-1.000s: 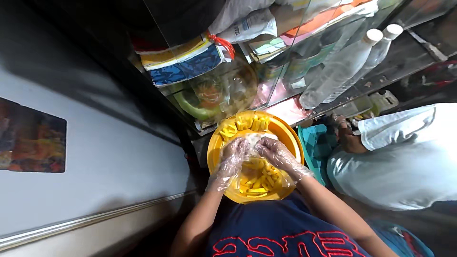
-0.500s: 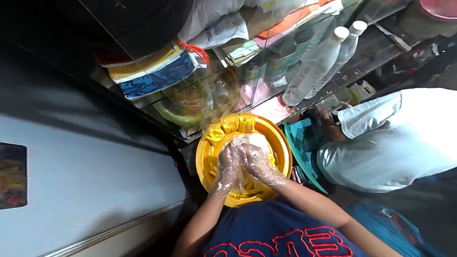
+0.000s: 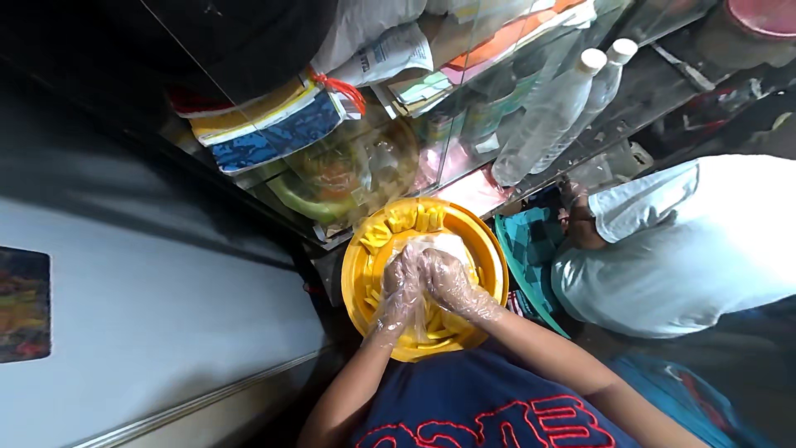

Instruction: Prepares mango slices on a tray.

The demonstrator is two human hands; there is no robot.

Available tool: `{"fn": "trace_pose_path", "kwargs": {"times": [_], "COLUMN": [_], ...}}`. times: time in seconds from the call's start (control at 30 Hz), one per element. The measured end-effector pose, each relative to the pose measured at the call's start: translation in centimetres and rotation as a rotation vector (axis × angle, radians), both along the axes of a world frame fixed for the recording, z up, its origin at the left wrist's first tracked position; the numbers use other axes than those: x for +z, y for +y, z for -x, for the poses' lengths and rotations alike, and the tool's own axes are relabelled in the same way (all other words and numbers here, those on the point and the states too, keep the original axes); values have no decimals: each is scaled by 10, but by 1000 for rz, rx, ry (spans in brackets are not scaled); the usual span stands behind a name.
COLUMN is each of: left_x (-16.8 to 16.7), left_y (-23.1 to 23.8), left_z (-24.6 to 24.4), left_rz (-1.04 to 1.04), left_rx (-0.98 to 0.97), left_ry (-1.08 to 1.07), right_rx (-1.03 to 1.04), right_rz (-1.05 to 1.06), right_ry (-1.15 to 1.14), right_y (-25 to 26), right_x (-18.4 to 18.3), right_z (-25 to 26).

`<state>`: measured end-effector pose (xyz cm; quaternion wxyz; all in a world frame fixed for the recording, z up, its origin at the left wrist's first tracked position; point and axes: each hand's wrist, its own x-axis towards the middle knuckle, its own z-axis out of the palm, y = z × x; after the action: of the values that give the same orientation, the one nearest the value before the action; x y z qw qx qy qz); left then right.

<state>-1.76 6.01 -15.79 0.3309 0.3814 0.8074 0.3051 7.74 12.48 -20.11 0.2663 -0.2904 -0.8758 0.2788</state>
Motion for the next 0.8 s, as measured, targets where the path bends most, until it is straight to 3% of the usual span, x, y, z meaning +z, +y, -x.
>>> {"fn": "trace_pose_path", "kwargs": {"times": [0.13,0.27,0.37,0.43,0.53,0.8], "left_x": [5,-2,-3,-17,-18,-3], "left_y": [-4,3,1,-2,-3,-9], "left_z": [3,3,11,21,32,25], "left_rz": [94,-149,-28,-137,-248,-142], "left_rx": [-89,4,29,57,7,-19], "left_ry": [-30,-86,-135,-224,-320,-89], "right_rx": [13,-8,-19,-10,22,78], "right_rz": [-64,1,278,423,454,433], "right_ry": [48,-41,-164,-134,-95,-15], "right_y": [-6,8,14,20,25,26], "right_x": [5,6,19,21,24,19], "right_z": [1,-3,-3,-5,-10,-16]}}
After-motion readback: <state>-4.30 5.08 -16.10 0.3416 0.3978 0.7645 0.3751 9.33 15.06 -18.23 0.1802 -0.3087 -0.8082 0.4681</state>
